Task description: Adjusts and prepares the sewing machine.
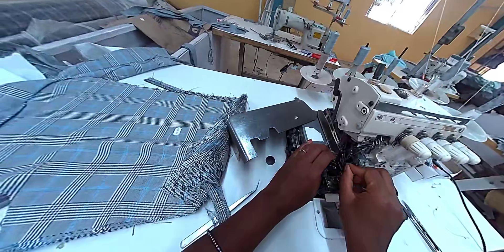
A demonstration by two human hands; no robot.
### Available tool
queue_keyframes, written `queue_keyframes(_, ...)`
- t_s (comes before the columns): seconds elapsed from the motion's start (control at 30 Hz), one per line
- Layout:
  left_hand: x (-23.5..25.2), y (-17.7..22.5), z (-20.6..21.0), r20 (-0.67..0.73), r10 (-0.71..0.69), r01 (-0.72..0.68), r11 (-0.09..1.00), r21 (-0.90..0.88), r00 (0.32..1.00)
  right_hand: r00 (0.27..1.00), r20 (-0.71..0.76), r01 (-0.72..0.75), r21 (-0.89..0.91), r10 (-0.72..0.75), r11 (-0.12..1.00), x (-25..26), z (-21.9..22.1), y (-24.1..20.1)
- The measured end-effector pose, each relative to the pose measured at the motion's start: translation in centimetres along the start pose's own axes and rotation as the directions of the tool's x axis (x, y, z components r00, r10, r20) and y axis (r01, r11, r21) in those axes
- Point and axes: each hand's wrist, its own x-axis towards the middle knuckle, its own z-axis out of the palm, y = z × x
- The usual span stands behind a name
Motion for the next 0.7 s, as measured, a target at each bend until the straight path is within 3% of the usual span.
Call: queue_keyframes(0.7,0.09,0.23,-0.1,0.023,-0.018,0.019,0.999,-0.027,1.0,0.999,0.024,0.042,-0.053,-0.04,0.998,0.25,-0.28,-0.26)
